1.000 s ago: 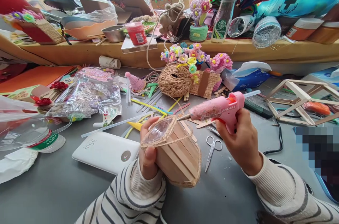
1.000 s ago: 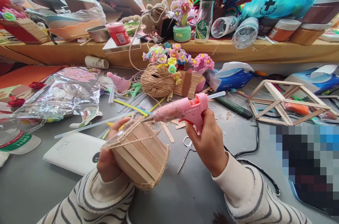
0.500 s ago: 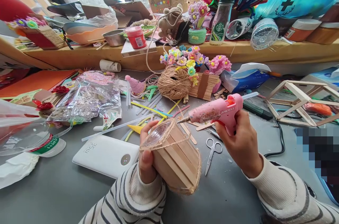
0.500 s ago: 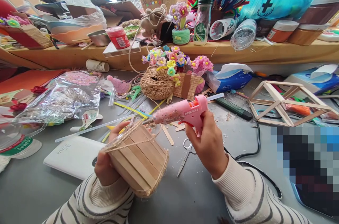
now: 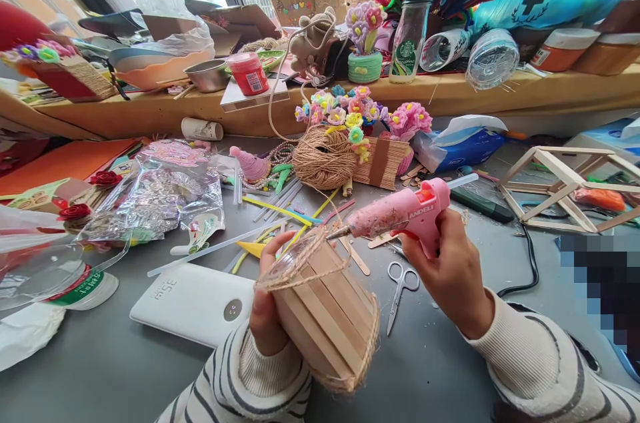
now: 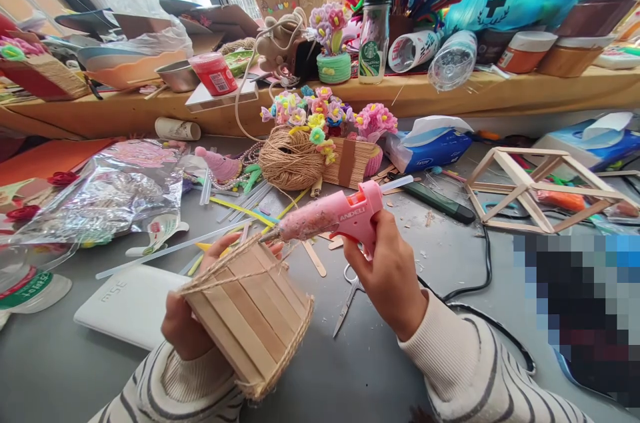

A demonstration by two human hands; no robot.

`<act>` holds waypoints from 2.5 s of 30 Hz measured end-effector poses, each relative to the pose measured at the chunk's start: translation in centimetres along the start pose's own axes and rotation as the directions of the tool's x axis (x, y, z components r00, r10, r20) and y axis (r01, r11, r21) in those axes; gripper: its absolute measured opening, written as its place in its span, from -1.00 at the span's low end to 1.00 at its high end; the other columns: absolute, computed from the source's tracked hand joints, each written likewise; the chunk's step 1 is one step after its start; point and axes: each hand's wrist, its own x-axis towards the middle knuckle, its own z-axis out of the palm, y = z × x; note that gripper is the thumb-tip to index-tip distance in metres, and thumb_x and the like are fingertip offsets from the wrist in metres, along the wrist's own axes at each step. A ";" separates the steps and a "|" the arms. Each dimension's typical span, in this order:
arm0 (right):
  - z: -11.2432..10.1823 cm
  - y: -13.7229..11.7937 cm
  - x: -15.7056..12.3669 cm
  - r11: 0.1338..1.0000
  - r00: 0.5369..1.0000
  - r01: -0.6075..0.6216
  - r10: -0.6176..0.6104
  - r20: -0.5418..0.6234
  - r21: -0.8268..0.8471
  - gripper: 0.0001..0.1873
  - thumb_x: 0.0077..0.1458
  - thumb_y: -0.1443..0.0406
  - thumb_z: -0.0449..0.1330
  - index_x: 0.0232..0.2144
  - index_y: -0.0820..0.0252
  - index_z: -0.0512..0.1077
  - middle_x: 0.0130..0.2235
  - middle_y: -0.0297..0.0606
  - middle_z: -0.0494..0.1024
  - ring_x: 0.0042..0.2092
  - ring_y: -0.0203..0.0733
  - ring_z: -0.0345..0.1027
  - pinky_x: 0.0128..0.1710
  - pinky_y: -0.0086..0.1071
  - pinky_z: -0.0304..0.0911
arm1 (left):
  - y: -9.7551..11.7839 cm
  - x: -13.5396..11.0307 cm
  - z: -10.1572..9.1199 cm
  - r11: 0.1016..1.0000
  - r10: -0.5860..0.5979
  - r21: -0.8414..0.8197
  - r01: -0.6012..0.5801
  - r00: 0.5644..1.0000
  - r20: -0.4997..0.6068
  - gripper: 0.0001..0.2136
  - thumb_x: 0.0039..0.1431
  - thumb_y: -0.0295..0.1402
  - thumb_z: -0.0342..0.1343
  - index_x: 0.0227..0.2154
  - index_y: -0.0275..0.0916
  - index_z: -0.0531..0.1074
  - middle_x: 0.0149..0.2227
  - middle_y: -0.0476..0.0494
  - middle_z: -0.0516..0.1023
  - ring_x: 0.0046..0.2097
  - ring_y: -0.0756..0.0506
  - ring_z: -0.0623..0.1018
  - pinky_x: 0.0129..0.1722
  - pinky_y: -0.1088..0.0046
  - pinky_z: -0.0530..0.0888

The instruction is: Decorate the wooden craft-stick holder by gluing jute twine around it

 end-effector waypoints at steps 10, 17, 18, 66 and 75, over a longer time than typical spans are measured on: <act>0.1 0.0 0.0 1.000 1.000 0.015 -0.015 -0.013 0.008 -0.81 0.13 0.13 0.09 -0.32 0.07 0.19 -0.56 -0.47 0.28 -0.63 -0.26 0.13 -0.66 -0.37 0.05 | 0.5 -0.5 2.1 0.999 -0.034 -0.021 0.031 0.987 -0.156 -0.37 -0.18 0.13 0.24 -0.06 -0.10 0.36 -0.03 -0.28 0.61 0.02 -0.49 0.56 -0.07 -0.11 0.50; 0.0 0.0 0.1 0.999 0.999 0.035 -0.035 -0.002 -0.004 -0.81 0.15 0.13 0.08 -0.32 0.07 0.17 -0.54 -0.44 0.31 -0.62 -0.25 0.15 -0.65 -0.36 0.08 | 0.8 -0.7 3.0 0.998 -0.058 -0.024 0.055 0.976 -0.208 -0.37 -0.18 0.11 0.25 -0.05 -0.10 0.35 0.00 -0.28 0.59 0.05 -0.49 0.53 -0.05 -0.10 0.48; 0.0 0.0 0.1 0.999 0.999 0.035 -0.035 -0.002 -0.001 -0.81 0.15 0.13 0.08 -0.32 0.07 0.18 -0.54 -0.44 0.31 -0.63 -0.25 0.14 -0.66 -0.36 0.07 | 0.9 -0.8 3.0 0.998 -0.059 -0.022 0.056 0.974 -0.218 -0.38 -0.16 0.11 0.24 -0.05 -0.10 0.35 0.00 -0.28 0.59 0.06 -0.48 0.53 -0.03 -0.10 0.48; -1.6 5.4 4.1 0.921 0.834 -0.283 0.374 0.407 -0.266 -0.68 -0.01 0.04 0.11 -0.56 0.14 0.34 -0.53 -0.22 0.50 -0.50 -0.15 0.33 -0.51 -0.36 0.07 | 0.0 -0.1 3.1 1.000 -0.008 -0.025 0.002 0.972 -0.233 -0.42 -0.18 0.13 0.25 -0.14 -0.11 0.41 -0.17 -0.20 0.64 -0.18 -0.28 0.61 -0.17 0.15 0.55; -1.8 4.0 3.6 0.979 0.881 0.011 0.087 0.464 -0.204 -0.58 0.13 -0.03 0.13 -0.33 0.22 0.45 -0.25 0.00 0.56 -0.14 0.09 0.41 -0.12 -0.11 0.28 | -0.8 0.2 2.1 0.995 0.028 0.100 -0.006 0.974 -0.224 -0.35 -0.21 0.14 0.24 -0.09 -0.16 0.36 -0.08 -0.19 0.58 -0.03 -0.28 0.54 0.04 0.15 0.40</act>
